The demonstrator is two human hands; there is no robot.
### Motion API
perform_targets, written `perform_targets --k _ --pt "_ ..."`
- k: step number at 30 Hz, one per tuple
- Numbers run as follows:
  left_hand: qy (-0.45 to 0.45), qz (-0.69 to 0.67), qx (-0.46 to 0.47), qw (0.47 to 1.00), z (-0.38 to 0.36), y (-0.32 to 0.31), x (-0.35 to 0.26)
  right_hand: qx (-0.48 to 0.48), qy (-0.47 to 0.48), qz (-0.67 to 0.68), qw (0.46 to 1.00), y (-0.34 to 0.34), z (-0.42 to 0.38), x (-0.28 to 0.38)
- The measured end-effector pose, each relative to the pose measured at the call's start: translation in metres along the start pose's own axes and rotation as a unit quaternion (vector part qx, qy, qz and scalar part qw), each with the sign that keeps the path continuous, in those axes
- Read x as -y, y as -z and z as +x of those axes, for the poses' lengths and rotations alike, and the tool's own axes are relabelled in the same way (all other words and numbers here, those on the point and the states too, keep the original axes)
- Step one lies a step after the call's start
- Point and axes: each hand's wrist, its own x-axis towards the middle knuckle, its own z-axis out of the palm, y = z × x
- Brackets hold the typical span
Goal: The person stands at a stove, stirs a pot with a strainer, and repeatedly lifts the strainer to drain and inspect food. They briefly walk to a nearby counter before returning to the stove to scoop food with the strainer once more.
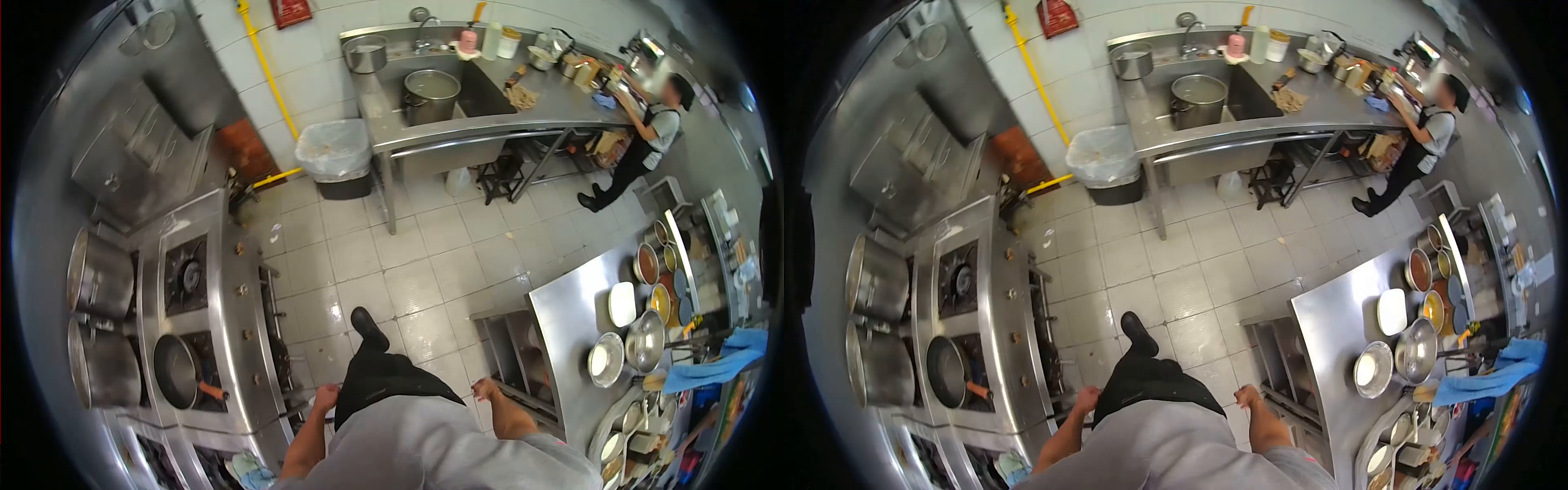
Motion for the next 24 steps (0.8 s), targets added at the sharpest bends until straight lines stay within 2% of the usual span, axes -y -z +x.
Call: perform_targets --k 3,6,8,10,12,13,16,17,20,24 --pt "-0.078 0.071 0.003 0.994 0.022 0.004 0.010 0.012 0.017 -0.048 0.999 -0.011 -0.003 -0.015" --pt "-0.086 0.070 0.034 0.993 0.046 0.008 0.009 0.078 0.233 -0.117 0.962 -0.025 0.066 -0.066" --pt "-0.059 0.050 0.050 0.996 0.071 0.010 0.007 0.046 0.190 -0.084 0.977 -0.023 0.080 -0.041" --pt "-0.063 0.053 0.058 0.995 0.089 0.023 -0.012 0.021 0.202 -0.194 0.960 -0.005 0.052 0.040" --pt "-0.069 0.056 0.066 0.994 0.115 0.033 -0.032 -0.018 0.074 0.021 0.997 0.012 0.021 0.133" --pt "-0.074 0.058 0.068 0.993 0.130 0.041 -0.044 -0.037 0.008 0.129 0.991 0.022 0.019 0.162" --pt "-0.102 0.098 0.050 0.989 0.166 0.075 -0.095 -0.060 0.107 0.170 0.978 0.051 0.044 0.222" --pt "-0.114 0.116 0.039 0.986 0.175 0.086 -0.113 -0.066 0.113 0.161 0.978 0.062 0.050 0.243" --pt "-0.141 0.060 -0.009 0.988 0.211 0.113 -0.149 -0.081 0.129 0.149 0.977 0.089 0.059 0.303" --pt "-0.135 -0.049 -0.061 0.988 0.241 0.134 -0.164 -0.035 0.123 0.102 0.987 0.107 0.081 0.340"
